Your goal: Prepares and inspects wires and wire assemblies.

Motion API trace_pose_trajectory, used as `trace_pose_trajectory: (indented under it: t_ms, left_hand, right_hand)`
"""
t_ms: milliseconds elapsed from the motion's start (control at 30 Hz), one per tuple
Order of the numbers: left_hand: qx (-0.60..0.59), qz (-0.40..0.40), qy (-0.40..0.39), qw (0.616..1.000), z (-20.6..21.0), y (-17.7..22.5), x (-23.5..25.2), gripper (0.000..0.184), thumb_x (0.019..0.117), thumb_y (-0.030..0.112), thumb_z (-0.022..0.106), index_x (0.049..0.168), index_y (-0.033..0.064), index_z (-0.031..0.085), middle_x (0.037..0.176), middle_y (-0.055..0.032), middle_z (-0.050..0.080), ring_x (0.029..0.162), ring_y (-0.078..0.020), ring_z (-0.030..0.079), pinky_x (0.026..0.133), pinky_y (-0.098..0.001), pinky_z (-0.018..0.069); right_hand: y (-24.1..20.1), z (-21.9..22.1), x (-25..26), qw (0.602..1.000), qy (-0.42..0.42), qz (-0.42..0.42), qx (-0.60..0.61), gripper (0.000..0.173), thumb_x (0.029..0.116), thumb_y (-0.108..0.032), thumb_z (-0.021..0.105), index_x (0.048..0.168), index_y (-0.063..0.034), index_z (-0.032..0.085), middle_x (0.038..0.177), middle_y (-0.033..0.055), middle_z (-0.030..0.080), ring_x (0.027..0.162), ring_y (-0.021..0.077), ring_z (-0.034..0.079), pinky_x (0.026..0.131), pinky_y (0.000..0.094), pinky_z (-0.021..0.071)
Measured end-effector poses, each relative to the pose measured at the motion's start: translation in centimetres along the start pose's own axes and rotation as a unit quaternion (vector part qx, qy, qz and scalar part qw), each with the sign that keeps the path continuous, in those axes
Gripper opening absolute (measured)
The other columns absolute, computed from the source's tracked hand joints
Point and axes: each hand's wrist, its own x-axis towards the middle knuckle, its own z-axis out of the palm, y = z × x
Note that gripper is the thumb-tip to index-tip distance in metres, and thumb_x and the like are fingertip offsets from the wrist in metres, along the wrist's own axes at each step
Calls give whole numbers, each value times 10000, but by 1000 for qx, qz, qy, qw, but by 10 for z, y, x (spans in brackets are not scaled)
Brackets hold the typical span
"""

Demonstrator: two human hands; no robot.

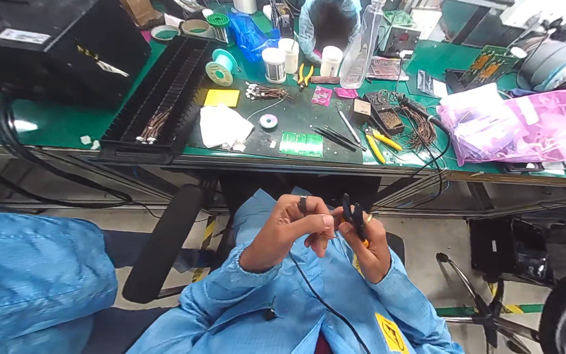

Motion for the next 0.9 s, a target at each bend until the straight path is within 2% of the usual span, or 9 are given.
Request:
trace_pose_trajectory:
  t_ms: [67, 200, 533, 900]
  left_hand:
    - [11, -6, 2, 1000, 4, -1, 2, 174, 1034, 92, 563, 935, 35, 694, 770, -21, 721, 608, -45, 659, 556, -183, 553]
    - [30, -2, 13, 999, 10, -4, 5, 150, 1031, 46, 553, 953, 10, 676, 792, -41, 732, 613, -46, 659, 548, -176, 539]
    - [55, -7, 41, 998, 14, -4, 6, 171, 1016, 13, 536, 914, 11, 674, 748, -22, 721, 587, -43, 651, 525, -178, 536]
    - [45, -12, 48, 998, 11, -5, 7, 178, 1013, 4, 533, 902, 16, 672, 751, -28, 728, 577, -43, 655, 518, -175, 536]
  right_hand:
    - [-8, 5, -2, 1000, -11, 0, 12, 306, 1081, -234, 517, 1176, 32, 636, 1023, 44, 689, 929, 21, 651, 838, 213, 568]
    - [-12, 8, -6, 999, -20, 0, 45, 268, 1082, -195, 510, 1168, 31, 624, 1002, 41, 693, 943, 31, 666, 867, 236, 577]
    - [-12, 7, -6, 1000, -18, -13, -3, 268, 1086, -217, 486, 1133, 4, 631, 934, 6, 671, 887, -12, 634, 827, 189, 549]
    - [-7, 11, -8, 999, -2, -14, -48, 317, 1087, -226, 470, 1132, 40, 635, 891, 45, 678, 831, 24, 646, 771, 204, 560]
